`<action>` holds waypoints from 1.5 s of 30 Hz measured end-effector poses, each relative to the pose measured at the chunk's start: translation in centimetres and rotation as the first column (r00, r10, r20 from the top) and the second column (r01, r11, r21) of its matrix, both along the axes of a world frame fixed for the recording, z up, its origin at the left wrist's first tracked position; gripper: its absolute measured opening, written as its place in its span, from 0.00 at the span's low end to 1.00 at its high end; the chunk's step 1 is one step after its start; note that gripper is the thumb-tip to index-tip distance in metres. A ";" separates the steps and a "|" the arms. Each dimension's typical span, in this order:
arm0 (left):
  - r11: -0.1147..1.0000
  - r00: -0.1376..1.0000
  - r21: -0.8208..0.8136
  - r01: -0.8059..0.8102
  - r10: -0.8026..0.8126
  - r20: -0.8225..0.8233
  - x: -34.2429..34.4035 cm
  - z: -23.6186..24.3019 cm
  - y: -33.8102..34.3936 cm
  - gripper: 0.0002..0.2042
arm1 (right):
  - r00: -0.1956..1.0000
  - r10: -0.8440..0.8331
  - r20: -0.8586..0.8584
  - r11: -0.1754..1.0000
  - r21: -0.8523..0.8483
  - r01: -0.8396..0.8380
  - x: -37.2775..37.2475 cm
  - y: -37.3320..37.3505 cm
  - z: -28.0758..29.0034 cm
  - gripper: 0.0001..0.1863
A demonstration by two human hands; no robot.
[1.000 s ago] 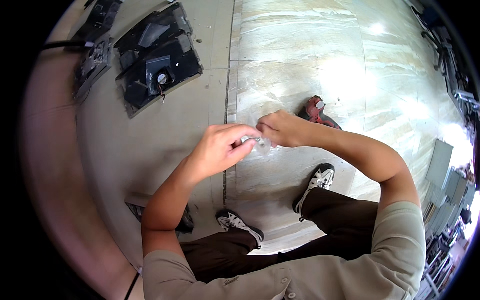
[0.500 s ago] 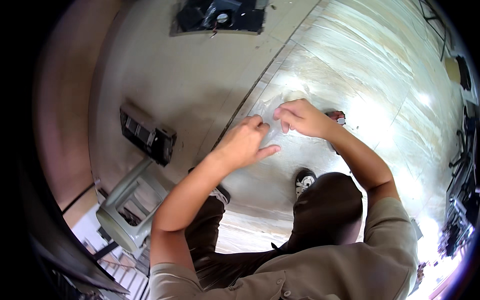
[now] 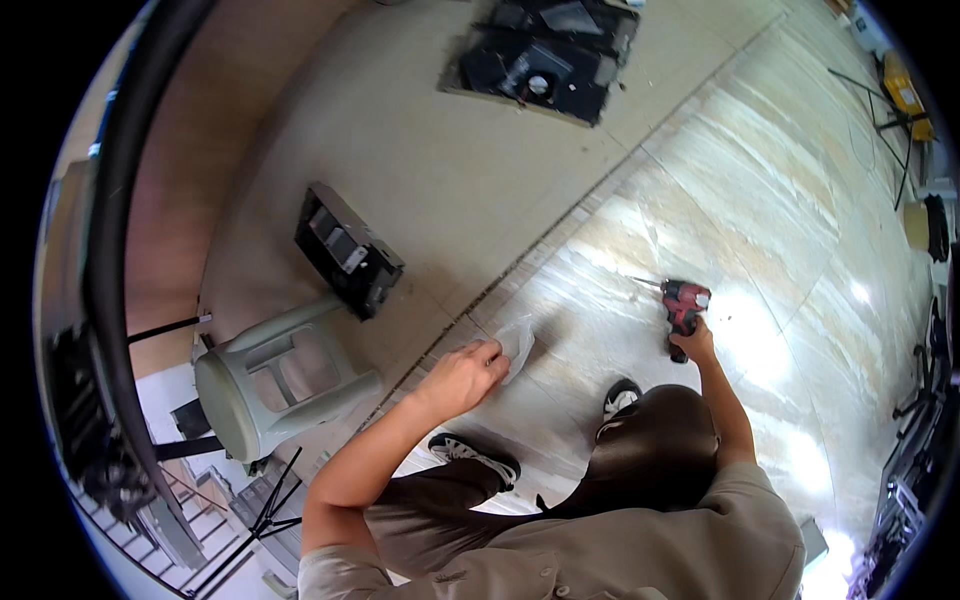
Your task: The person removes a small circuit board from a metal enclosure by hand, uses a power drill to remove screws from the housing, and places the hardware into a small plastic bag.
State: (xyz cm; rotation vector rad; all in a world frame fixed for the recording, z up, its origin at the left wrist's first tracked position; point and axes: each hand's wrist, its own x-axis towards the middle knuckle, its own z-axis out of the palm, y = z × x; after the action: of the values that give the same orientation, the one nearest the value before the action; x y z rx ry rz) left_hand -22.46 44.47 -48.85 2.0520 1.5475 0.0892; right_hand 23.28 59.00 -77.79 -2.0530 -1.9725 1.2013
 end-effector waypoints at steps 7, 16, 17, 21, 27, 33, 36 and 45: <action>0.956 0.993 0.271 0.112 -0.116 -0.002 -2.8 10.3 -2.7 0.06 | 0.484 -0.629 -0.608 0.771 -0.570 0.285 -7.1 0.2 7.0 0.13; 0.837 0.983 0.538 0.099 -0.165 0.075 -6.5 23.7 -8.0 0.10 | 0.821 0.039 -0.570 0.559 0.694 0.454 -13.3 -1.1 38.9 0.28; 0.849 0.981 0.517 0.111 -0.176 0.077 -7.1 24.4 -8.9 0.11 | 0.663 0.132 -0.737 0.586 0.598 0.548 -14.3 -2.1 42.9 0.31; 0.739 0.973 0.660 0.131 -0.224 0.057 -8.7 27.7 -10.3 0.12 | 0.246 0.459 -0.854 0.744 0.520 0.419 -17.5 -7.4 54.6 0.37; 0.628 0.991 0.769 0.120 -0.120 -0.056 -11.1 32.6 -12.5 0.10 | 0.547 0.449 -0.707 0.830 0.557 0.038 -25.8 -13.9 56.2 0.27; 0.568 0.986 0.814 0.126 0.019 -0.166 -12.3 35.3 -14.7 0.10 | 0.614 0.769 -0.181 0.391 0.892 -0.228 -33.9 -13.4 54.9 0.14; 0.543 0.970 0.829 0.134 0.099 -0.221 -12.7 35.8 -14.8 0.11 | 0.558 0.795 -0.236 0.404 0.893 -0.198 -36.0 -13.3 54.4 0.15; 0.607 0.974 0.789 0.091 0.109 -0.197 -12.9 35.4 -13.1 0.10 | 0.518 0.754 -0.404 0.580 0.779 -0.237 -38.9 -14.0 52.2 0.40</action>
State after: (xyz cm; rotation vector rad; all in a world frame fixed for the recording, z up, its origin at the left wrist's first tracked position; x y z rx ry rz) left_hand -35.34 31.34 -13.46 2.8182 1.8676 0.7001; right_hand -15.66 45.02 -25.63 -0.4592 -2.1531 0.9172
